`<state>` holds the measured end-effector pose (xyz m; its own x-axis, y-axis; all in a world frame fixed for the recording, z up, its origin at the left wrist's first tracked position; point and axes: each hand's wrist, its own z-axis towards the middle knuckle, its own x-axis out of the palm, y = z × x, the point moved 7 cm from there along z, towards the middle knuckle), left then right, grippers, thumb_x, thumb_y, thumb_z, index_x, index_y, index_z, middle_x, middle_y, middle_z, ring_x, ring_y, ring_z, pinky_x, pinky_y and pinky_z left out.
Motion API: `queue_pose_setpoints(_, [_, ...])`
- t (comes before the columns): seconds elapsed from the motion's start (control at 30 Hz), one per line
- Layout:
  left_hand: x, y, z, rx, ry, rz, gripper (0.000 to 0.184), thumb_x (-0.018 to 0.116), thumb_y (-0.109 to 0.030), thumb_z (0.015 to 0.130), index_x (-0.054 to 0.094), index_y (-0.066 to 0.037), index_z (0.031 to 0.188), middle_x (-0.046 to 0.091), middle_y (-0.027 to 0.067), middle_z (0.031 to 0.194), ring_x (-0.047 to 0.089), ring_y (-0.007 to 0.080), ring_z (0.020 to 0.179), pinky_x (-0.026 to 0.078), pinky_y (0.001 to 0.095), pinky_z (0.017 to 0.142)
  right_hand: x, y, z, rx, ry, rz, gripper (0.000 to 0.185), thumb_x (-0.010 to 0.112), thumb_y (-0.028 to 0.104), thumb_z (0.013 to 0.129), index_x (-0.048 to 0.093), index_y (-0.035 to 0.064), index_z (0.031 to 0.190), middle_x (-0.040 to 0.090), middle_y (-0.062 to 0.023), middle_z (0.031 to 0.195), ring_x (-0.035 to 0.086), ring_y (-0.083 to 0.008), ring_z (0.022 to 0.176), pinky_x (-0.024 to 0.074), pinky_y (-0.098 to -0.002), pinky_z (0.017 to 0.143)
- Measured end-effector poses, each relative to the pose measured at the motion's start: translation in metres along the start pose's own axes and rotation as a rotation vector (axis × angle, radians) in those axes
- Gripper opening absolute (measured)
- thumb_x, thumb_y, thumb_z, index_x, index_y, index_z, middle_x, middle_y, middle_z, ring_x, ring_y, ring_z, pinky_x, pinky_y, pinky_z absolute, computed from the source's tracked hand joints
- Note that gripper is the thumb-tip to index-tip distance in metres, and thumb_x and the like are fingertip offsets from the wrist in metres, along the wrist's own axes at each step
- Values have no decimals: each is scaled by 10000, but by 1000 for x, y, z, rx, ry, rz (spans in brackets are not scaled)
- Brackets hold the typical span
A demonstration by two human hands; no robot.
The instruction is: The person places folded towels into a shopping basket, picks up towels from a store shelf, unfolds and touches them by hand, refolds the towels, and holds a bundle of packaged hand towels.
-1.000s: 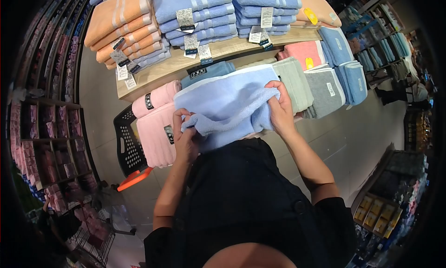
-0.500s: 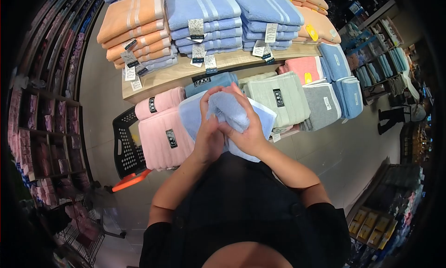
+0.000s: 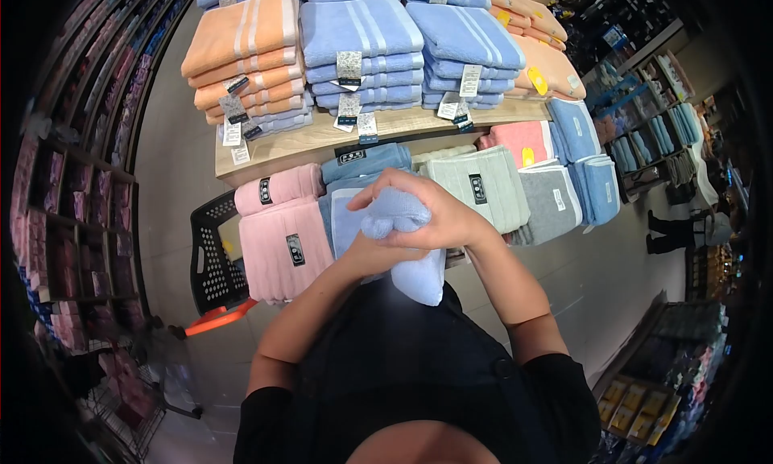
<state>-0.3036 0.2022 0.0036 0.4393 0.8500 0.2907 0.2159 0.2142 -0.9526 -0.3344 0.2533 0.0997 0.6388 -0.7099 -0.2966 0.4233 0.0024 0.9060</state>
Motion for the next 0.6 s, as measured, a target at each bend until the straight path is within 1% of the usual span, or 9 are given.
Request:
queue_pose_setpoints(0.07, [2,-6,2,109,-52,108,521,745,-100,646,493,-47,1099,554,65,1000,545,142,901,472,316,765,-2,5,1,70,-1,-103,376,736,129,667,567,19,985,578,-109,1047,554,-195,971,419,-315,844])
queue_pose_setpoints(0.17, [8,-25,3,321,-145,362,519,742,-97,644,497,-50,1099,572,69,971,567,157,880,473,309,750,-1,26,4,-81,-139,-69,328,713,214,715,581,6,931,598,-117,948,568,-176,879,430,-302,793])
queue_pose_setpoints(0.27, [10,-39,-2,431,-238,348,506,740,-97,645,505,-47,1090,587,65,951,584,180,877,473,312,746,-3,13,-9,220,-85,37,389,693,318,758,584,-9,940,612,-128,900,576,-163,846,437,-286,756])
queue_pose_setpoints(0.37, [13,-57,-9,481,-270,358,465,729,-77,642,523,-36,1057,596,63,927,594,191,863,475,314,743,-4,20,-12,43,-173,159,291,680,241,792,554,7,911,587,-96,829,540,-118,755,416,-229,719])
queue_pose_setpoints(0.43, [13,-80,-14,573,-303,516,439,714,-39,632,535,-29,1033,601,71,906,600,194,837,481,315,743,-3,14,-5,84,-278,461,478,719,315,748,519,10,1056,583,-117,947,545,-160,840,420,-266,776])
queue_pose_setpoints(0.47, [1,-75,-11,499,-353,257,430,701,-17,625,540,-25,1023,603,76,899,602,198,825,485,315,741,-2,10,-3,106,-330,611,578,739,352,726,501,11,1128,581,-128,1006,548,-182,883,421,-285,804])
queue_pose_setpoints(0.53, [-25,-67,-4,341,-439,-257,417,677,28,611,548,-19,1005,607,86,885,607,207,800,493,315,738,-3,23,2,-52,-367,397,864,778,426,642,353,24,1277,514,-144,1157,496,-241,1040,388,-335,891])
queue_pose_setpoints(0.57, [-37,-74,-5,253,-412,-430,394,648,59,617,555,-6,995,609,94,881,608,218,792,506,322,733,1,24,1,-49,-286,166,1038,808,423,594,208,44,1351,427,-163,1261,396,-273,1167,331,-373,961])
queue_pose_setpoints(0.6, [-53,-73,-4,164,-439,-651,299,640,0,680,562,13,968,612,91,876,609,211,794,511,325,726,4,25,-1,-65,-213,-65,1225,839,421,545,63,64,1424,341,-183,1365,296,-306,1294,275,-412,1030])
